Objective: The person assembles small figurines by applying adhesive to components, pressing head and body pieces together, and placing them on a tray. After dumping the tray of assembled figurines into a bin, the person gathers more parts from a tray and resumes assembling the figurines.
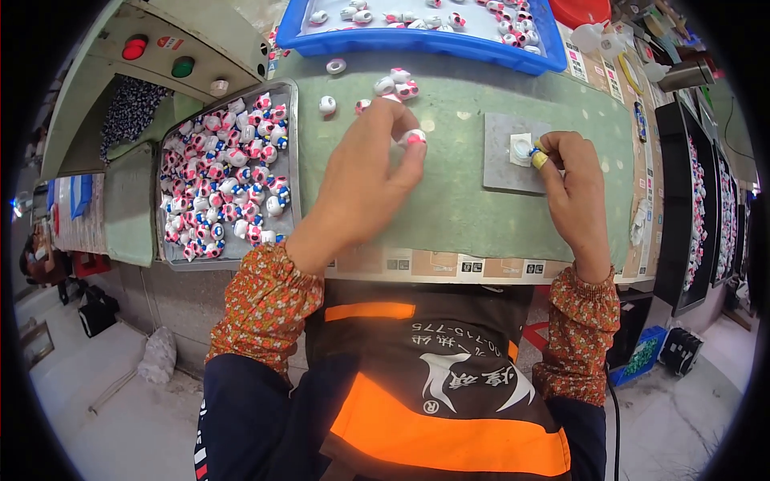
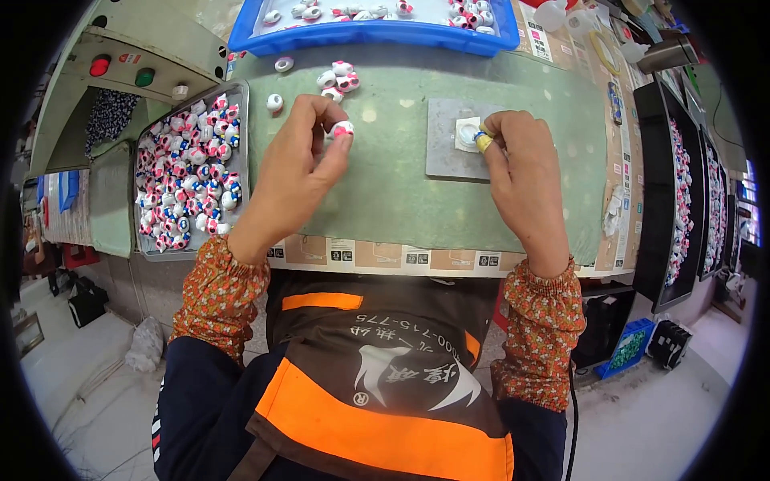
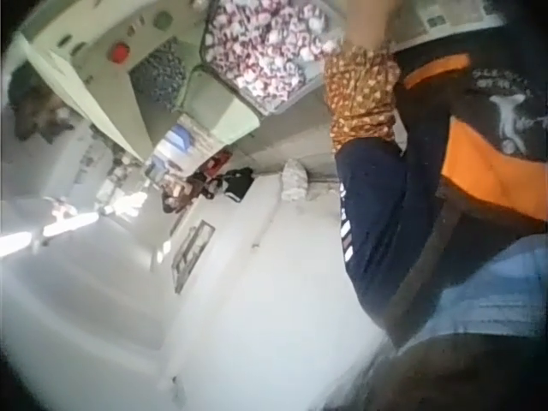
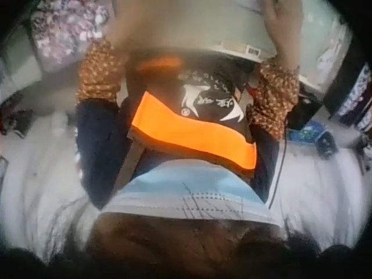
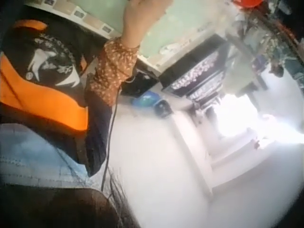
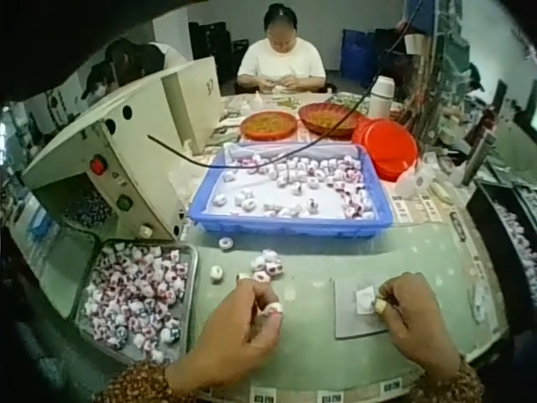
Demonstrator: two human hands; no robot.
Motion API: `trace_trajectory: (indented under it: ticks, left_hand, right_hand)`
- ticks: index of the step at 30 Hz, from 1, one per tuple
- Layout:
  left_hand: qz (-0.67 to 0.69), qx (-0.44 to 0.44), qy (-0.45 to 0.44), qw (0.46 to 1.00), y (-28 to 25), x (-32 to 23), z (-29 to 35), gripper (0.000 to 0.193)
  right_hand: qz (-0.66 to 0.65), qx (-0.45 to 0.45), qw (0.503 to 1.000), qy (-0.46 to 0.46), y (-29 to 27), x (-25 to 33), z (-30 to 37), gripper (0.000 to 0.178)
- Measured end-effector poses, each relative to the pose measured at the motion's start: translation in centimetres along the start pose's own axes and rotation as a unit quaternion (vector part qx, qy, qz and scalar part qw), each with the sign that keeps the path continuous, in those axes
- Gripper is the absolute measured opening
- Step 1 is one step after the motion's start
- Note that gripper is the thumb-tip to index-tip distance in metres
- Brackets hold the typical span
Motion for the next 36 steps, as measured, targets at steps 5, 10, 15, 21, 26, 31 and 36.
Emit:
trace_trajectory:
  ticks: [5, 10, 15, 21, 26, 31, 36]
  left_hand:
    - [0.288, 0.036, -0.021, 0.957, 1.2, -0.4, 2.0, 0.023]
    - [0.469, 0.087, -0.111, 0.872, 3.2, -0.5, 3.6, 0.028]
    - [0.564, 0.105, -0.126, 0.809, 6.0, -0.1, 4.2, 0.030]
    - [0.601, 0.115, -0.147, 0.777, 8.4, 0.2, 4.0, 0.032]
    - [0.605, 0.092, -0.134, 0.780, 8.6, 0.1, 3.9, 0.034]
    - [0.622, 0.076, -0.109, 0.771, 9.4, 0.1, 3.6, 0.036]
    - [0.639, 0.062, -0.083, 0.762, 10.0, 0.0, 3.4, 0.037]
  right_hand:
    - [0.072, 0.032, 0.997, -0.014, 0.5, 0.8, -1.0, 0.012]
    - [0.141, 0.032, 0.989, -0.037, 1.1, 1.6, -1.3, 0.015]
    - [0.155, 0.050, 0.986, -0.028, 1.4, 1.9, -1.3, 0.018]
    - [0.167, 0.007, 0.985, -0.033, 1.6, 1.7, -0.9, 0.018]
    - [0.070, 0.017, 0.997, -0.005, 1.1, 0.7, -0.7, 0.013]
    - [-0.133, 0.009, 0.984, 0.121, 0.6, -0.7, 0.7, 0.010]
    - [-0.327, 0.022, 0.937, 0.121, 2.1, 1.9, 1.9, 0.010]
Point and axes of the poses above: each hand's wrist, its own z-axis away from the middle knuckle, its own y-axis out of the palm, x = y × z, the point moved 6 cm from there along -z, towards the middle knuckle, and after that the axes turned 7 degrees about x, right-handed, at the moved point
